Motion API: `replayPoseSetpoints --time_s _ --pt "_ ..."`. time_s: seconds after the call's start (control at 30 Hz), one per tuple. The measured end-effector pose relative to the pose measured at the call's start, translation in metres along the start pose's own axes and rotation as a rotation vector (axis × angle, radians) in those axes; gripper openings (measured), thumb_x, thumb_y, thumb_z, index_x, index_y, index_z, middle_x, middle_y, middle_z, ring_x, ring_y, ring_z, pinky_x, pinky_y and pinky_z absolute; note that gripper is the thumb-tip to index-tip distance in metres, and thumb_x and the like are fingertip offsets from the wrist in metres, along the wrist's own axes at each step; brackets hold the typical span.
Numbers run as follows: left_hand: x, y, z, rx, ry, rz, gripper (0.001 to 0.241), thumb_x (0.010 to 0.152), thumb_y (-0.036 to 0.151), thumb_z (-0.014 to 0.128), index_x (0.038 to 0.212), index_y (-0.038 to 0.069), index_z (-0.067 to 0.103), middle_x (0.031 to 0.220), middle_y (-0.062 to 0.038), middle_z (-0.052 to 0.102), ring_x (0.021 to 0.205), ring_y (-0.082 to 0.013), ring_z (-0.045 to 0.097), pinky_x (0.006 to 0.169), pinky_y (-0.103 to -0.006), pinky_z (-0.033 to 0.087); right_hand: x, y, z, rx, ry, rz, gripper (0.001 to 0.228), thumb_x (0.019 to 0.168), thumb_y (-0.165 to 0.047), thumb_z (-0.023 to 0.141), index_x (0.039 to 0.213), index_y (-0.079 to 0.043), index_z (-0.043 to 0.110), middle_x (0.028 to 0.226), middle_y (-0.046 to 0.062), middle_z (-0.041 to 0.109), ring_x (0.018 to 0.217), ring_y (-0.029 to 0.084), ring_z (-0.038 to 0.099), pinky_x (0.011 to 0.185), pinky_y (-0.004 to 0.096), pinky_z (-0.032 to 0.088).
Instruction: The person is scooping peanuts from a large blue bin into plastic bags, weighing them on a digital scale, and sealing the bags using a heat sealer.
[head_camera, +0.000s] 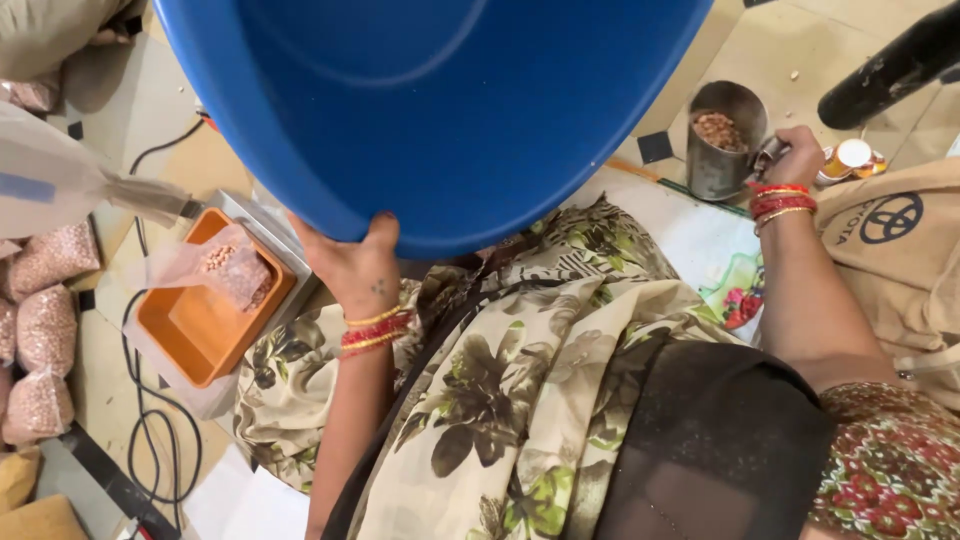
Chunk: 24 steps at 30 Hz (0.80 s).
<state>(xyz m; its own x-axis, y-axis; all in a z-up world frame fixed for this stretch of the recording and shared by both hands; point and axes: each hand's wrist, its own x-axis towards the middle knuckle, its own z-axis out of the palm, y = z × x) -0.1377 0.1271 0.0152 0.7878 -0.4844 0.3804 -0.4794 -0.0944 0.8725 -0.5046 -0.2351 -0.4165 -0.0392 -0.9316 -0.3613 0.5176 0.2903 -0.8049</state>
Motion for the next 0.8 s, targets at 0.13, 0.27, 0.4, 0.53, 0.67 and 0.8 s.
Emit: replayPoseSetpoints --time_s 0.13,0.27,0.4,0.53,0.67,0.8 --pt "0.009 -0.006 0.002 0.003 0.029 -0.029 0.065 0.076 -0.002 0.069 0.137 -0.003 0.045 0.109 -0.011 0.063 0.093 -0.0191 0.065 0.083 -0.0338 0.059 0.006 0.004 -0.019 -0.554 0.149 -0.291 0.017 0.091 -0.015 0.065 0.078 -0.006 0.06 0.072 0.009 0.059 0.062 0.024 0.057 0.059 0.038 0.048" --pt "0.009 -0.004 0.008 -0.068 -0.002 -0.007 0.062 0.081 -0.001 0.072 0.137 -0.002 0.045 0.114 -0.009 0.064 0.102 -0.0172 0.064 0.094 -0.0307 0.055 -0.097 -0.073 0.07 -1.285 0.14 -1.305 0.014 0.083 -0.001 0.063 0.098 -0.003 0.062 0.1 0.017 0.063 0.09 0.033 0.063 0.078 0.042 0.052" --pt "0.01 -0.001 0.014 -0.034 -0.02 -0.002 0.063 0.08 -0.001 0.071 0.137 -0.002 0.045 0.111 -0.008 0.063 0.1 -0.0157 0.063 0.094 -0.029 0.055 -0.123 -0.062 0.15 -1.048 -0.157 -0.93 0.026 0.092 -0.001 0.058 0.116 -0.002 0.066 0.112 0.017 0.066 0.102 0.033 0.066 0.089 0.045 0.055" --pt "0.009 -0.004 0.013 -0.052 -0.024 -0.05 0.061 0.08 -0.002 0.071 0.136 -0.002 0.047 0.109 -0.008 0.062 0.097 -0.0158 0.063 0.089 -0.0293 0.055 -0.138 -0.017 0.233 -1.207 -0.785 -0.869 0.049 0.084 -0.001 0.06 0.132 -0.003 0.067 0.123 0.024 0.065 0.11 0.043 0.06 0.096 0.049 0.049" --pt "0.007 -0.002 0.009 -0.111 -0.008 -0.064 0.067 0.079 -0.002 0.069 0.14 -0.002 0.043 0.11 -0.007 0.063 0.096 -0.0148 0.063 0.087 -0.0284 0.055 -0.123 0.045 0.299 -1.424 -0.987 -0.906 0.062 0.082 0.003 0.055 0.143 -0.008 0.061 0.124 0.017 0.065 0.11 0.037 0.057 0.102 0.046 0.05" --pt "0.005 -0.005 0.005 -0.069 -0.003 -0.038 0.062 0.081 -0.003 0.069 0.138 -0.002 0.044 0.113 -0.008 0.063 0.1 -0.0154 0.064 0.091 -0.0291 0.056 -0.117 0.072 0.34 -1.55 -1.03 -1.109 0.059 0.088 -0.005 0.056 0.146 -0.009 0.06 0.118 0.013 0.062 0.115 0.032 0.057 0.103 0.048 0.049"
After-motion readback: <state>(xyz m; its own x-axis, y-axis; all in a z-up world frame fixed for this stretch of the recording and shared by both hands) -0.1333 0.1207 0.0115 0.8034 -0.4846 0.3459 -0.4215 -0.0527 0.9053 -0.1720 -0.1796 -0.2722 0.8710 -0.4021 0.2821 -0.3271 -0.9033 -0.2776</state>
